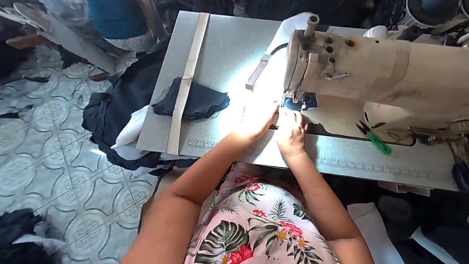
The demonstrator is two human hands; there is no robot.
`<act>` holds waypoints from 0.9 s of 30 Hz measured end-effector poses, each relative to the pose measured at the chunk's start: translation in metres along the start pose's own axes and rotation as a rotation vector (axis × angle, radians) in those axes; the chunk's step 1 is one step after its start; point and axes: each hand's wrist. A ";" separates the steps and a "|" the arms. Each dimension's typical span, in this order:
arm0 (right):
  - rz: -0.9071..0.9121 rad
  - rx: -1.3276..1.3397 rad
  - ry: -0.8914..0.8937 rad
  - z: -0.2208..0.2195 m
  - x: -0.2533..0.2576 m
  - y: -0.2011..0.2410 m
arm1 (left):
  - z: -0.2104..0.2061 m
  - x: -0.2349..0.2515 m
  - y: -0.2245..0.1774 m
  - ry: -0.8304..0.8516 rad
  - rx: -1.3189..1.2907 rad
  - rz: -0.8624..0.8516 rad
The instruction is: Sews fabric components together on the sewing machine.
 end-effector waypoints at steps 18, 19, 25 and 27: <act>-1.126 0.294 -0.235 -0.016 -0.370 -0.210 | -0.010 -0.001 0.008 0.204 -0.101 0.094; -1.216 0.380 -0.196 -0.029 -0.383 -0.207 | -0.008 -0.002 0.008 0.216 -0.060 0.115; -1.343 0.368 -0.014 -0.071 -0.385 -0.188 | 0.000 -0.009 0.002 0.237 0.004 0.167; -1.355 0.320 -0.061 -0.067 -0.387 -0.194 | -0.002 -0.009 0.003 0.225 -0.002 0.156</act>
Point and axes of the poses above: each hand's wrist, its own x-axis towards the middle knuckle, its own z-axis out of the back of the hand, y = z × x, and after that the axes turned 14 degrees about y, right-handed
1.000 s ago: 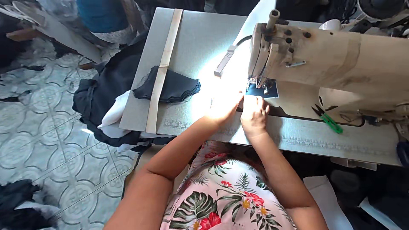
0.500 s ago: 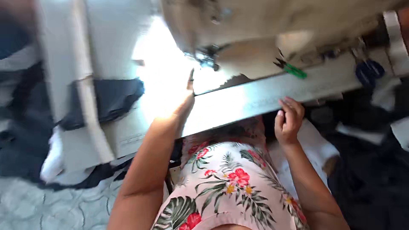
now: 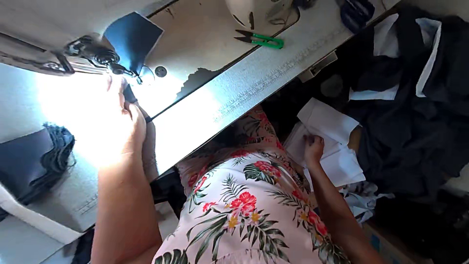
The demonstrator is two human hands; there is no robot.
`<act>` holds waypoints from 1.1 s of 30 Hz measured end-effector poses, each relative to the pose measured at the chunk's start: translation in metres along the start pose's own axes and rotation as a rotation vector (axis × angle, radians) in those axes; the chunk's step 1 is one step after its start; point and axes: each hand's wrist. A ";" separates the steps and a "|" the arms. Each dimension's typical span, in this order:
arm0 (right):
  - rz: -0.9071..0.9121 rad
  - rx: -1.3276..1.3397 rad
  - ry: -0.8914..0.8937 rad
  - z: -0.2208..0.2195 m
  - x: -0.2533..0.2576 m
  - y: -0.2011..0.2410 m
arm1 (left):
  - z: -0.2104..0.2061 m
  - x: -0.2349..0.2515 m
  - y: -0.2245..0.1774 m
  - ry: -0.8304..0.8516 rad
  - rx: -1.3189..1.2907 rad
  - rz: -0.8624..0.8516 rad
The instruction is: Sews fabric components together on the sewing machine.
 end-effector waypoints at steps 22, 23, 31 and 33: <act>0.298 0.233 -0.614 0.136 0.019 0.018 | 0.009 -0.023 -0.011 -0.285 -0.064 -0.356; 0.420 0.209 -0.599 0.154 0.008 0.033 | 0.007 -0.028 -0.019 -0.287 -0.118 -0.458; 1.278 0.342 0.459 0.208 -0.095 0.207 | -0.014 -0.068 -0.158 0.129 -0.570 -0.938; 1.416 0.491 0.617 0.203 -0.118 0.239 | -0.016 -0.072 -0.169 0.182 -0.588 -0.932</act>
Point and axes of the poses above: each hand's wrist, its own x-axis towards the middle knuckle, its own z-axis out of the back of the hand, y = z × x, and after that the axes turned 14 degrees about y, right-handed
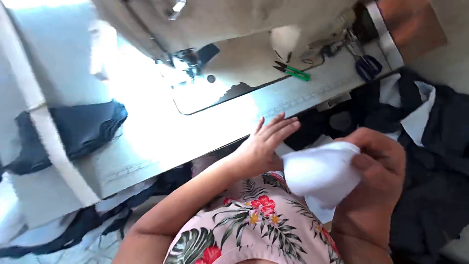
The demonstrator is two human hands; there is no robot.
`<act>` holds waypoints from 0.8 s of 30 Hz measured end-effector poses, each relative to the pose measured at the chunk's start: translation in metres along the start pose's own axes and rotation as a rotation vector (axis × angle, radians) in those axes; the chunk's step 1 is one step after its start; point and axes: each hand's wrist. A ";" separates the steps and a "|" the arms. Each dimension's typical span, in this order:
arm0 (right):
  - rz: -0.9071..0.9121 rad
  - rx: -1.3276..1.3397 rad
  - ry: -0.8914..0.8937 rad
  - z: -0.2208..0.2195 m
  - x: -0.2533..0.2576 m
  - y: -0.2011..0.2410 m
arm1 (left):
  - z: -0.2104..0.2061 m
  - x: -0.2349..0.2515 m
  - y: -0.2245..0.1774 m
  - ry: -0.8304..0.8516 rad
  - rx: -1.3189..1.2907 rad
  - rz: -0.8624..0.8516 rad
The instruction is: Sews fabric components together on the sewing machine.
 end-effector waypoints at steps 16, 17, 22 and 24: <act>0.465 -0.763 -0.068 -0.017 0.139 -0.053 | 0.162 -0.143 -0.059 -0.752 1.137 0.442; 0.527 -0.788 -0.111 -0.022 0.129 -0.064 | 0.147 -0.153 -0.057 -0.753 1.137 0.393; 0.418 -0.881 -0.055 -0.040 0.064 -0.146 | 0.045 -0.183 -0.003 -0.531 0.825 0.639; 0.271 -0.971 -0.030 -0.050 0.048 -0.163 | 0.024 -0.186 0.011 -0.433 0.723 0.745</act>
Point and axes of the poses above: each hand's wrist, its own x-axis towards the middle knuckle, its own z-axis out of the back of the hand, y = z × x, and after that the axes turned 14 degrees about y, right-handed
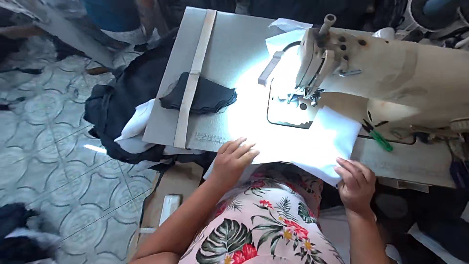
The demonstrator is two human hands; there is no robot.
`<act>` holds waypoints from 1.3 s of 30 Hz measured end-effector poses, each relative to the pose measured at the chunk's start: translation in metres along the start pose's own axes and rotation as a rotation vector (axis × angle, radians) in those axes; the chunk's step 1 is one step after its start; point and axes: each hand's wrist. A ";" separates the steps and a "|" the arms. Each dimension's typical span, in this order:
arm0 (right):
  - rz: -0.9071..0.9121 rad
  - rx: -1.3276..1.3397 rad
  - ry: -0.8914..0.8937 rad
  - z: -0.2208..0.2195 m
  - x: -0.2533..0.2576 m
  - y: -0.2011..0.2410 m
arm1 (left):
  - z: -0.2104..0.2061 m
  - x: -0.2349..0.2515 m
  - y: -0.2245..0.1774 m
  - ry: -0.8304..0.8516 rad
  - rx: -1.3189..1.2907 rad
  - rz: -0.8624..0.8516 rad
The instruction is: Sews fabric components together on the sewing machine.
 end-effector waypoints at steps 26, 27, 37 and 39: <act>-0.507 0.027 0.501 -0.036 0.073 0.024 | 0.038 0.047 -0.011 0.000 -0.218 -0.292; -0.519 0.023 0.492 -0.033 0.071 0.018 | 0.028 0.041 -0.003 0.038 -0.237 -0.222; -0.383 0.176 0.281 -0.019 0.089 0.032 | 0.026 0.034 0.001 0.197 -0.150 0.159; -0.343 0.193 0.271 -0.028 0.100 0.044 | 0.025 0.045 0.000 0.126 -0.164 0.165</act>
Point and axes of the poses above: each hand's wrist, its own x-axis towards the middle knuckle, its own z-axis out of the back of the hand, y = z × x, and after that the axes turned 14 degrees about y, right-handed
